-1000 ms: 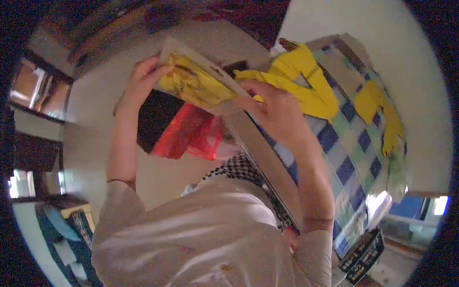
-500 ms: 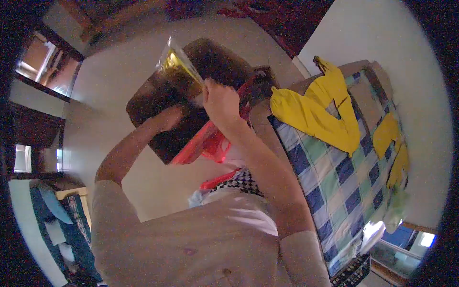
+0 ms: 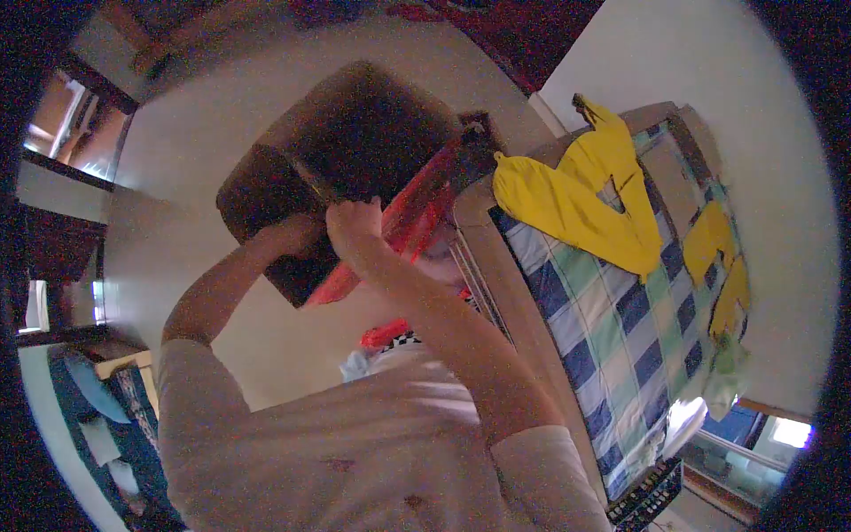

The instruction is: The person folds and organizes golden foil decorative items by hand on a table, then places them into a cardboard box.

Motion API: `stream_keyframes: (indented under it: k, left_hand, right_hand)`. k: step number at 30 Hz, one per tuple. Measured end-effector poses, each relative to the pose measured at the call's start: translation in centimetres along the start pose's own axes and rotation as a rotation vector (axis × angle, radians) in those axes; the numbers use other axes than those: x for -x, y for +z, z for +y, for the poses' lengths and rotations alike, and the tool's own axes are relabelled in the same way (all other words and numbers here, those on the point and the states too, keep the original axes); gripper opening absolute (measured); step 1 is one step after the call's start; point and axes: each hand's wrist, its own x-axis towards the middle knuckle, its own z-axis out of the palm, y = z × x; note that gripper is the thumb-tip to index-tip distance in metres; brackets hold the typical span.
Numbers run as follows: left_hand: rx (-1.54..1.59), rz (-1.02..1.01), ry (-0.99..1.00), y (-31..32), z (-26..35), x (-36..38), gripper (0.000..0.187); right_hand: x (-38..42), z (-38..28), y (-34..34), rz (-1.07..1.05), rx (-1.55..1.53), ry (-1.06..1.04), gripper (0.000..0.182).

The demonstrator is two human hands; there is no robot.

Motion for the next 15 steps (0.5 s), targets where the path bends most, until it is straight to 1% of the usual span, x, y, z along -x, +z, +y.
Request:
stream_keyframes:
  k: [2, 3, 5, 6, 7, 8, 9, 10, 12, 14, 15]
  left_hand:
    - [0.015, 0.027, 0.011, 1.5, -1.0, -1.1, 0.035]
    - [0.012, 0.078, 0.020, 1.9, -1.6, -1.4, 0.034]
    - [-0.003, 0.187, 0.034, 2.1, -3.1, -2.1, 0.032]
    - [0.070, 0.351, -0.001, 0.6, -2.5, -1.1, 0.030]
    - [0.149, 0.512, -0.036, -1.3, -1.6, 0.3, 0.028]
    - [-0.019, 0.865, 0.087, -2.2, -1.3, 1.1, 0.025]
    - [-0.193, 1.210, 0.212, -2.7, -1.4, 1.2, 0.022]
    - [-0.287, 1.136, 0.268, -2.8, -1.9, 0.6, 0.019]
    - [-0.479, 0.993, 0.382, -3.2, -3.6, -1.7, 0.014]
    - [-0.511, 0.669, 0.234, -2.3, -4.6, -4.4, 0.011]
    - [-0.521, 0.502, 0.163, -1.7, -5.0, -5.5, 0.011]
  right_hand:
    - [-0.8, 0.6, 0.4, -0.023, -0.037, 0.047, 0.020]
    - [-1.0, 0.5, 0.1, -0.032, -0.059, 0.070, 0.022]
    - [0.3, 1.3, -0.5, 0.260, -0.251, -0.053, 0.026]
    - [1.2, 2.2, -1.2, 0.401, -0.347, -0.114, 0.028]
    - [1.8, 3.6, -2.2, 0.468, -0.451, -0.171, 0.029]
    - [2.6, 5.2, -3.2, 0.531, -0.559, -0.225, 0.030]
    - [3.9, 6.5, -4.0, 0.543, -0.581, -0.179, 0.028]
    - [5.1, 7.8, -4.7, 0.559, -0.602, -0.134, 0.027]
    - [7.5, 10.3, -5.5, 0.561, -0.597, -0.112, 0.026]
    - [10.9, 13.2, -5.4, 0.703, -0.501, -0.097, 0.020]
    - [12.4, 14.1, -5.1, 0.703, -0.515, -0.018, 0.019]
